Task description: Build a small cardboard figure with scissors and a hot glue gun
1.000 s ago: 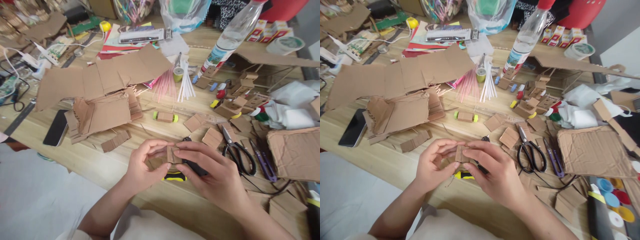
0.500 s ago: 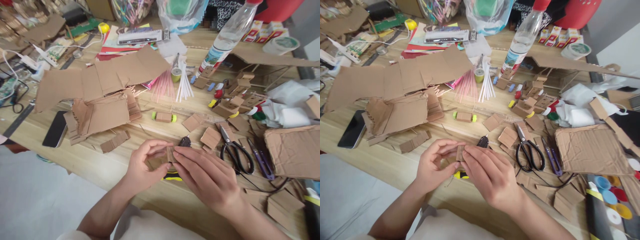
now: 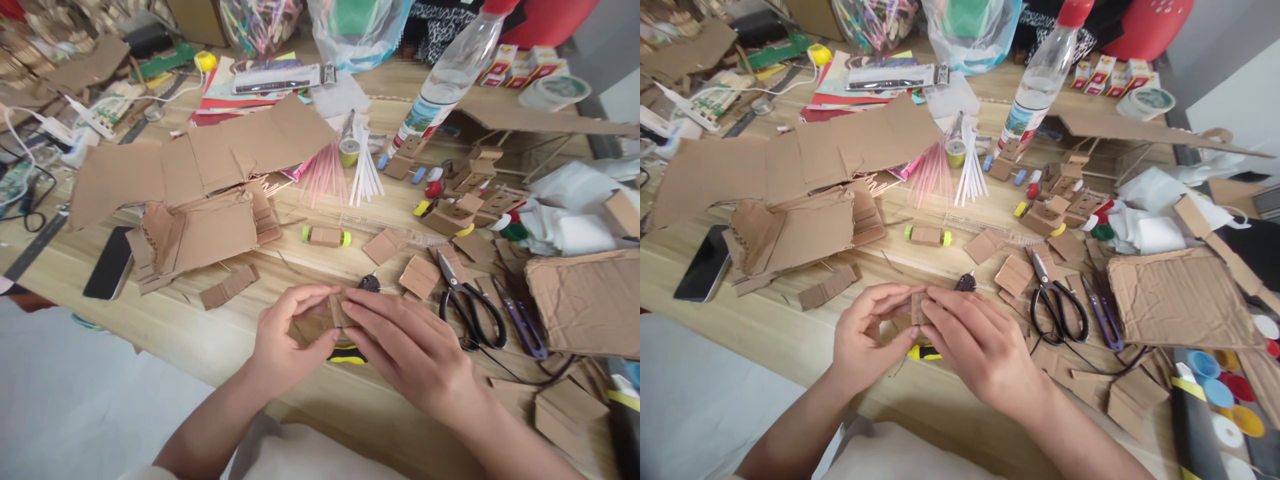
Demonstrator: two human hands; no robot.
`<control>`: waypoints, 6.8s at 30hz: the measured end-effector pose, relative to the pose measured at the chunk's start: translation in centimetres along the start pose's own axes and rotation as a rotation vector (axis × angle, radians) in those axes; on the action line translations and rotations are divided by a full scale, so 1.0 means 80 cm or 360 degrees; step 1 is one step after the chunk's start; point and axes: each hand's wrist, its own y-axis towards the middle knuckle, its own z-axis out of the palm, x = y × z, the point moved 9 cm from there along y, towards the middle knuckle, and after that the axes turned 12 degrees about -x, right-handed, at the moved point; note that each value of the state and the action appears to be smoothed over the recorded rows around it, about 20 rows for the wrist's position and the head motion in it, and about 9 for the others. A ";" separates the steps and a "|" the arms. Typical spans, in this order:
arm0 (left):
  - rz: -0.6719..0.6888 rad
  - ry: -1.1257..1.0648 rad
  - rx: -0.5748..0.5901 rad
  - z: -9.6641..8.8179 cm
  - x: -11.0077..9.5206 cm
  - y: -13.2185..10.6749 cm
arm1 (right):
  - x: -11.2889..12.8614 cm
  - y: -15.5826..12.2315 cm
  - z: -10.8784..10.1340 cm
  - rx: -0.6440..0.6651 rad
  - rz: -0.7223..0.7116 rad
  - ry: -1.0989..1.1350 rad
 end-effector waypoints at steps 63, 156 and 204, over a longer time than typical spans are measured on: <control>-0.0822 -0.0228 0.0112 0.007 0.051 0.010 | -0.024 -0.009 0.018 -0.0061 0.0308 0.0323; -0.1008 -0.0335 -0.0136 0.016 0.065 0.002 | -0.022 -0.012 0.017 -0.0080 0.0246 0.0194; 0.0286 0.0562 0.0077 0.032 -0.018 0.026 | -0.032 -0.002 -0.019 -0.0166 0.0196 0.0077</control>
